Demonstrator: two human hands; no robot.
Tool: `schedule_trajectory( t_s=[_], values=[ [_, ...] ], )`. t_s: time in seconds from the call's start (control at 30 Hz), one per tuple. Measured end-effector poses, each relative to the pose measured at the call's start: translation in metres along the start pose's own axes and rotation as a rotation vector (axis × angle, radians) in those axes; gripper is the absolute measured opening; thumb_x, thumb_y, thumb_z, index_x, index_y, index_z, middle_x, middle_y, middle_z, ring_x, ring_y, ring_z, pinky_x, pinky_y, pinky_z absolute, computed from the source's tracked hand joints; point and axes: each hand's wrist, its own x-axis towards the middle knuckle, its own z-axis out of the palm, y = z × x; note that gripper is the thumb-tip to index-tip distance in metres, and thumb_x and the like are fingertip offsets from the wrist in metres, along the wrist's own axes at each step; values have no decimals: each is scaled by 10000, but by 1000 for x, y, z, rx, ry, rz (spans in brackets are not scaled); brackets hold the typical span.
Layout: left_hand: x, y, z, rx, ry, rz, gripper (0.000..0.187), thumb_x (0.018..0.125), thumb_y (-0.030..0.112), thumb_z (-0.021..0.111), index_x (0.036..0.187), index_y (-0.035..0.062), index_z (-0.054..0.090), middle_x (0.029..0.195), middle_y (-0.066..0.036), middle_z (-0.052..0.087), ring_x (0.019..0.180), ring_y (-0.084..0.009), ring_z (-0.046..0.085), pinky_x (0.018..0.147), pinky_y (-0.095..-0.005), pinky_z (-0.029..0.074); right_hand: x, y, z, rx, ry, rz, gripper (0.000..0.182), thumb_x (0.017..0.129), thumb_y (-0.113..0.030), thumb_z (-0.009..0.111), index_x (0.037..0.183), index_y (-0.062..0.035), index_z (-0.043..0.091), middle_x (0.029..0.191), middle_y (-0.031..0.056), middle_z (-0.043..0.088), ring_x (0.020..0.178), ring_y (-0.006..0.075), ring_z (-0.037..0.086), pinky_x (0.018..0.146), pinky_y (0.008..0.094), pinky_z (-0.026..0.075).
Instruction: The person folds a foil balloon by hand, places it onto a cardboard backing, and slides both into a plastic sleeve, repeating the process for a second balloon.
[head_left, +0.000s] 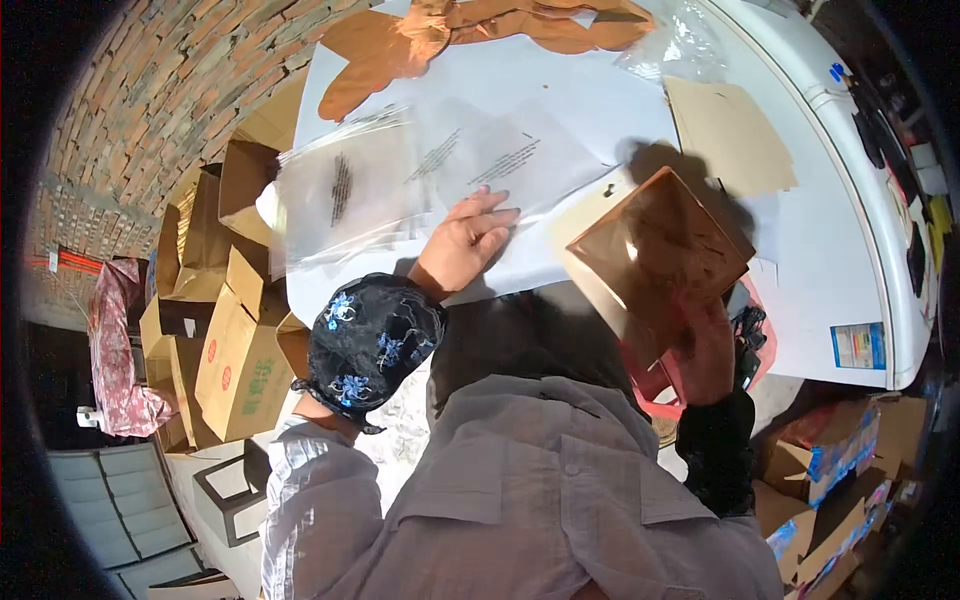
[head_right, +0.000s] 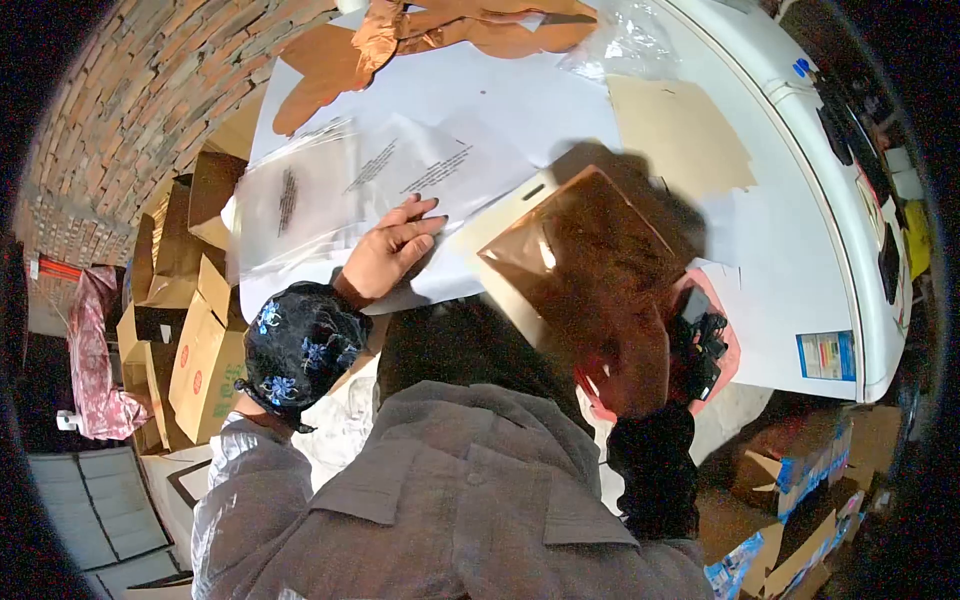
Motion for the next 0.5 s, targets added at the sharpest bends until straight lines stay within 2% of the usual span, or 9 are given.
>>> schedule_trajectory(
  t_s=[0.03,0.1,0.13,0.17,0.23,0.3,0.4,0.5],
  values=[
    [2,2,2,-13,-24,1,288,941,136,608,1218,73,649,1449,-118,467,1418,-336,323,1131,-413,319,-4,7,-1,-176,-3,-127,319,951,-147,569,1258,-64,548,1111,39,624,998,146,611,811,261,509],
    [2,8,3,-49,-11,-4,332,905,134,657,1230,75,632,1434,-125,471,1404,-334,344,1123,-407,330,-7,11,-2,-170,-53,-212,382,883,-91,610,1259,-42,562,1157,94,631,1029,217,612,792,314,526],
    [2,9,3,-64,-2,-9,359,887,133,681,1236,76,624,1427,-129,473,1397,-333,354,1118,-405,336,-10,8,-1,259,-42,93,366,899,-92,605,1259,-46,562,1156,81,632,1014,194,616,779,300,528],
    [2,7,5,-32,34,31,399,836,124,736,1211,71,609,1350,-144,510,1338,-330,414,1083,-393,371,-12,-1,1,687,-29,401,349,914,-93,599,1259,-51,561,1155,69,634,999,171,620,766,286,531],
    [4,6,10,1,103,87,363,826,134,748,1152,58,608,1292,-143,529,1276,-328,457,1041,-392,399,-12,-11,3,1117,-13,725,335,931,-99,594,1261,-56,558,1160,60,634,976,152,632,759,276,538],
    [5,8,11,18,145,138,336,814,137,759,1097,47,602,1236,-141,544,1213,-329,495,1002,-394,421,-14,-15,2,1124,-8,754,341,932,-107,596,1266,-57,553,1173,65,633,962,159,646,773,287,548],
    [9,9,11,44,177,203,315,801,145,767,1036,38,588,1165,-137,562,1127,-341,539,950,-405,442,-17,-19,-1,1029,-3,712,298,980,-209,571,1247,-85,533,1087,13,621,930,100,625,744,232,511],
    [9,10,12,152,218,263,296,808,173,754,1013,38,588,1113,-136,583,1061,-354,565,903,-418,456,-25,-14,0,1062,23,726,286,982,-193,562,1246,-85,535,1096,12,623,947,109,626,758,247,512]
  ],
)
